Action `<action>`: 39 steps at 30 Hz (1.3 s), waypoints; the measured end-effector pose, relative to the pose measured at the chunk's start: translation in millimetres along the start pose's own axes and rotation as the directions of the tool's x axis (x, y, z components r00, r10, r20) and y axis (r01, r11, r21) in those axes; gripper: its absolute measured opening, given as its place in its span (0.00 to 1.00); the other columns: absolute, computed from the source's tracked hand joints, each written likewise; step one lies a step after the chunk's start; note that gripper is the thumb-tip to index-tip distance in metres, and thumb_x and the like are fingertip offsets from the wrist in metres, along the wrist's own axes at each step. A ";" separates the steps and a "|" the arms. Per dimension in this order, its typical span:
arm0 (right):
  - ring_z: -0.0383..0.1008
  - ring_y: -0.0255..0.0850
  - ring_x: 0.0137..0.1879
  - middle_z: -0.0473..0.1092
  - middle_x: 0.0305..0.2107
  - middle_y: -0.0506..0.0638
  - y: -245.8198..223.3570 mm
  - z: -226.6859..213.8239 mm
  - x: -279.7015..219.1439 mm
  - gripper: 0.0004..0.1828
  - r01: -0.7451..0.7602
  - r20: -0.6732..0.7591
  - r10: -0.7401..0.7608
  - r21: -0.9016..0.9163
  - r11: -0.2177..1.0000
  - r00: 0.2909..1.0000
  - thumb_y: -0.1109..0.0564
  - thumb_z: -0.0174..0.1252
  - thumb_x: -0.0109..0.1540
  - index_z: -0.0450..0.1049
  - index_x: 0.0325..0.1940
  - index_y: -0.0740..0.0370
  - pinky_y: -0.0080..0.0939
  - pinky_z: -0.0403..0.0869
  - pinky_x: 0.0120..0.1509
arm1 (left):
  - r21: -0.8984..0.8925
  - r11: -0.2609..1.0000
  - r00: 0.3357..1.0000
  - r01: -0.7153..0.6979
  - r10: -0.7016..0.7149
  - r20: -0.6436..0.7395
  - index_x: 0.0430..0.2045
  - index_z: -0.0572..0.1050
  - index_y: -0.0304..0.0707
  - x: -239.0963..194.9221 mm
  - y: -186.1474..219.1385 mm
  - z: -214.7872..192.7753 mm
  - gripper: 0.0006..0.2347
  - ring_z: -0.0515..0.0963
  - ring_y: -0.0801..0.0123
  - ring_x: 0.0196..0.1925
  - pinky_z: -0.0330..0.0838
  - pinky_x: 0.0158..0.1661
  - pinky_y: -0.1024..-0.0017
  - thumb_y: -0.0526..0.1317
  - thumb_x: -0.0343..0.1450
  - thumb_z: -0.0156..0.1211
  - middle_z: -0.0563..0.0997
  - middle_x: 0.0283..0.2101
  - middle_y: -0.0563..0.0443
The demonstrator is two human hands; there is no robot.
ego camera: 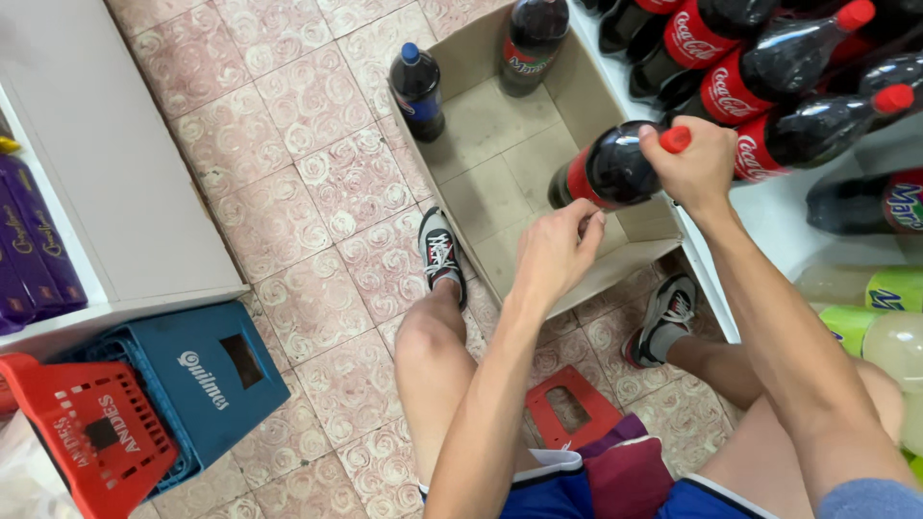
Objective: The person assembles a cardboard box and packs several plastic soda bottles into it while sitting on the floor in front of a shelf.
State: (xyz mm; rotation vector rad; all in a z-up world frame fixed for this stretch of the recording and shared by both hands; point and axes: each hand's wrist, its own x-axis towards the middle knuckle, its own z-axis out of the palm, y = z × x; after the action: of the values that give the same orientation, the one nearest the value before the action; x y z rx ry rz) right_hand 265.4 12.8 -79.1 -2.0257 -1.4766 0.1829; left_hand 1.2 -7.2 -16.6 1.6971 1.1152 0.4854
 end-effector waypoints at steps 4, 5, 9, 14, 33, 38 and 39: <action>0.59 0.43 0.22 0.53 0.10 0.48 -33.0 55.0 40.8 0.29 0.003 0.081 -0.005 0.028 1.000 0.997 0.44 0.68 0.64 0.60 0.18 0.54 0.37 0.59 0.32 | 0.014 1.000 1.000 0.025 -0.025 -0.012 0.35 0.79 0.50 -4.6 3.9 -14.8 0.11 0.85 0.47 0.38 0.78 0.42 0.50 0.48 0.74 0.49 0.82 0.27 0.48; 0.53 0.43 0.24 0.50 0.12 0.48 -34.1 72.8 50.0 0.32 -0.016 0.117 0.021 -0.048 0.999 0.993 0.41 0.65 0.65 0.56 0.19 0.55 0.43 0.56 0.33 | 0.007 1.000 1.000 0.026 -0.026 -0.018 0.34 0.77 0.46 -5.8 7.4 -17.3 0.11 0.82 0.45 0.37 0.73 0.39 0.51 0.46 0.74 0.47 0.82 0.29 0.47; 0.50 0.48 0.26 0.50 0.14 0.49 -63.0 124.7 93.5 0.36 0.050 0.179 -0.023 -0.151 0.987 0.984 0.34 0.62 0.67 0.52 0.20 0.55 0.53 0.55 0.36 | 0.015 0.999 0.999 0.036 -0.036 -0.009 0.34 0.76 0.43 -7.9 17.1 -28.3 0.11 0.81 0.40 0.38 0.70 0.36 0.49 0.46 0.74 0.45 0.84 0.33 0.45; 0.61 0.50 0.28 0.59 0.17 0.48 -81.4 177.1 148.6 0.34 -0.029 0.193 0.057 -0.147 0.989 0.980 0.30 0.65 0.66 0.58 0.22 0.52 0.54 0.62 0.37 | -0.050 0.998 0.999 0.047 -0.048 -0.020 0.33 0.75 0.40 -15.7 14.6 -25.9 0.11 0.81 0.47 0.37 0.70 0.35 0.52 0.43 0.75 0.45 0.82 0.31 0.47; 0.74 0.68 0.33 0.75 0.25 0.57 -73.6 286.9 202.4 0.26 -0.159 -0.012 0.159 -0.188 0.969 0.987 0.32 0.64 0.61 0.70 0.26 0.54 0.61 0.72 0.42 | 0.058 0.996 0.968 0.071 -0.055 -0.243 0.26 0.68 0.35 -17.5 4.7 -14.7 0.07 0.75 0.38 0.26 0.66 0.29 0.46 0.36 0.74 0.46 0.77 0.26 0.38; 0.75 0.65 0.40 0.76 0.35 0.58 -91.9 269.1 206.2 0.29 -0.215 0.114 0.232 -0.145 0.966 0.966 0.31 0.70 0.60 0.71 0.35 0.57 0.59 0.72 0.46 | 0.025 0.996 0.972 0.084 -0.076 -0.221 0.25 0.68 0.35 -15.4 8.8 -20.2 0.08 0.75 0.38 0.27 0.66 0.28 0.46 0.36 0.74 0.45 0.78 0.26 0.39; 0.76 0.62 0.44 0.76 0.40 0.59 -96.8 264.8 209.6 0.31 -0.242 0.183 0.264 -0.133 0.961 0.947 0.32 0.75 0.58 0.71 0.40 0.59 0.58 0.72 0.49 | 0.000 0.994 0.976 0.106 -0.104 -0.192 0.26 0.69 0.34 -14.2 11.3 -22.6 0.09 0.76 0.35 0.28 0.66 0.29 0.44 0.37 0.75 0.45 0.79 0.27 0.37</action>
State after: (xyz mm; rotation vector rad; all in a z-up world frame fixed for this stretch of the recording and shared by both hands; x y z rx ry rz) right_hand 143.7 324.1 -187.4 -2.3418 -1.3627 0.4313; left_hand -17.6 -8.3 5.4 1.6161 1.3408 0.5863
